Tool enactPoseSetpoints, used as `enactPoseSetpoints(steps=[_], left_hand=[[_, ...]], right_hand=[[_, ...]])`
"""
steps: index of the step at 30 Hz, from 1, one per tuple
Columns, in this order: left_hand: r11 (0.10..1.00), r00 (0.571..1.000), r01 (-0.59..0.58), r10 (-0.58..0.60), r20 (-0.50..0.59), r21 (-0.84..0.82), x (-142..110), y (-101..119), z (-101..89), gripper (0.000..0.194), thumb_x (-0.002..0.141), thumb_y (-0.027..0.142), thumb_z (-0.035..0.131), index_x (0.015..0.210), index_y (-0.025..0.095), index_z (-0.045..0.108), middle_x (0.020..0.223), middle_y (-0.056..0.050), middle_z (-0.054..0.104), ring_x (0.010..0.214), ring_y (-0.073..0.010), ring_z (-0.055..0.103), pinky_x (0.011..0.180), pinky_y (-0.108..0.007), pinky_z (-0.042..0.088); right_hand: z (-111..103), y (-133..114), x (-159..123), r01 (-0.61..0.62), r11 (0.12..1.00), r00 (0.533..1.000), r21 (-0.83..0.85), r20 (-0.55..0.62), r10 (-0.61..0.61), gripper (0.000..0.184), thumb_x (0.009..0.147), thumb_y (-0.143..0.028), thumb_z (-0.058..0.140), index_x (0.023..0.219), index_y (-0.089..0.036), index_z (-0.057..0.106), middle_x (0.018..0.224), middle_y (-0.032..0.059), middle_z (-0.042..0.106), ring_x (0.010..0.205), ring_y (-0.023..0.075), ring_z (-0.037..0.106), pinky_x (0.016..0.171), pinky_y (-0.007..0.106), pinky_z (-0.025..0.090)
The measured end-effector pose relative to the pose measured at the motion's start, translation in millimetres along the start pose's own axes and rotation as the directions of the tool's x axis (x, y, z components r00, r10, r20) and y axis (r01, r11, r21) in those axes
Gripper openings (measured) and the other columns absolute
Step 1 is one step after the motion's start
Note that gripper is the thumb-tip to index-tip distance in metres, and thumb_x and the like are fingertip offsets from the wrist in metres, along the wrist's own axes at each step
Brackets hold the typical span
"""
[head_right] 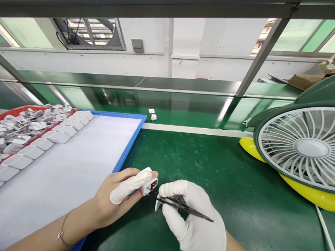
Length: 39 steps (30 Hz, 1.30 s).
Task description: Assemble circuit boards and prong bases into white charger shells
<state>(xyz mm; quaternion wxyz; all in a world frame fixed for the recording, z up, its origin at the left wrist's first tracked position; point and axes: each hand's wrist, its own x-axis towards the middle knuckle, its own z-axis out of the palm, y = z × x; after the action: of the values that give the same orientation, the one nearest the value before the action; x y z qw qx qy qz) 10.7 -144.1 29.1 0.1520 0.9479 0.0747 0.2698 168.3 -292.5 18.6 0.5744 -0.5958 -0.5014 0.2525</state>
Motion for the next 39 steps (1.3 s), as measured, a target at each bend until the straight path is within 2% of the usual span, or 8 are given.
enactPoseSetpoints(steps=[6,13,19,24,29,32,35,39], left_hand=[[0.999,0.999,0.035,-0.035,0.002,-0.011,0.2,-0.9,0.2,0.01,0.089,0.017,0.051,0.092,0.017,0.06,0.075,-0.003,0.062,0.062,-0.0103,0.06,0.053,-0.018,0.049],[0.997,0.997,-0.073,0.073,-0.004,0.014,-0.8,-2.4,0.0,0.028,0.088,0.012,0.051,0.115,0.016,0.057,0.083,-0.005,0.065,0.068,-0.0122,0.062,0.056,-0.021,0.051],[0.996,0.996,-0.089,0.089,0.005,0.032,-1.6,-2.0,-0.2,0.034,0.085,0.007,0.053,0.118,0.015,0.057,0.086,-0.005,0.067,0.07,-0.0133,0.062,0.055,-0.023,0.05],[0.997,0.997,-0.08,0.079,0.021,0.016,-3.4,-4.9,1.5,0.037,0.085,0.008,0.054,0.121,0.015,0.055,0.088,-0.005,0.066,0.071,-0.0135,0.062,0.057,-0.024,0.05],[0.996,0.996,-0.089,0.088,0.004,0.029,-2.5,-6.2,2.2,0.033,0.087,0.009,0.052,0.119,0.015,0.056,0.086,-0.005,0.066,0.069,-0.013,0.063,0.055,-0.023,0.05],[0.993,0.993,-0.116,0.116,0.016,0.023,-2.1,-5.5,1.6,0.034,0.087,0.009,0.05,0.12,0.016,0.055,0.086,-0.004,0.066,0.068,-0.0121,0.063,0.058,-0.022,0.052],[0.998,0.997,-0.068,0.068,0.021,-0.005,-1.8,-5.0,2.3,0.03,0.088,0.012,0.051,0.116,0.019,0.057,0.084,-0.004,0.066,0.07,-0.0117,0.064,0.06,-0.021,0.053],[0.995,0.997,0.059,-0.062,-0.045,-0.075,0.8,-4.8,5.4,0.034,0.085,0.015,0.057,0.118,0.026,0.057,0.085,-0.001,0.066,0.065,-0.011,0.063,0.059,-0.022,0.053]], right_hand=[[-3.0,-1.8,-0.3,-0.002,1.0,1.0,-0.014,-0.002,0.002,0.01,0.079,-0.026,0.065,0.088,-0.029,0.063,0.074,-0.0003,0.068,0.06,0.0196,0.066,0.056,0.03,0.057],[-1.3,-0.5,0.1,-0.004,0.999,1.0,-0.038,0.004,0.005,0.006,0.081,-0.03,0.063,0.086,-0.026,0.062,0.076,0.0021,0.068,0.064,0.0194,0.066,0.058,0.029,0.057],[-2.0,-1.0,0.7,0.019,0.999,0.999,-0.043,0.044,-0.017,0.002,0.084,-0.024,0.058,0.086,-0.023,0.058,0.077,0.0026,0.067,0.064,0.0172,0.064,0.059,0.027,0.054],[-3.0,-1.9,2.5,0.085,0.995,0.989,-0.046,0.126,-0.079,0.011,0.085,-0.016,0.052,0.09,-0.025,0.054,0.08,-0.0012,0.066,0.069,0.0146,0.064,0.063,0.025,0.052],[-3.0,-2.3,0.6,0.168,0.984,0.983,-0.057,0.087,-0.163,0.023,0.084,-0.01,0.051,0.098,-0.028,0.053,0.084,-0.0037,0.065,0.071,0.0116,0.063,0.063,0.021,0.05],[-2.2,-1.3,-0.5,0.15,0.985,0.983,-0.081,0.119,-0.14,0.022,0.082,-0.009,0.053,0.096,-0.027,0.054,0.082,-0.0033,0.065,0.07,0.0121,0.062,0.063,0.022,0.048],[-3.0,0.9,-0.8,0.072,0.997,0.992,0.028,0.097,-0.075,0.015,0.085,-0.014,0.055,0.093,-0.026,0.056,0.079,-0.0033,0.064,0.066,0.0109,0.059,0.061,0.021,0.047],[-9.5,3.2,6.9,-0.025,0.937,0.988,0.349,-0.136,0.077,0.007,0.086,-0.026,0.059,0.092,-0.024,0.058,0.062,-0.0041,0.059,0.052,0.0098,0.05,0.05,0.02,0.042]])
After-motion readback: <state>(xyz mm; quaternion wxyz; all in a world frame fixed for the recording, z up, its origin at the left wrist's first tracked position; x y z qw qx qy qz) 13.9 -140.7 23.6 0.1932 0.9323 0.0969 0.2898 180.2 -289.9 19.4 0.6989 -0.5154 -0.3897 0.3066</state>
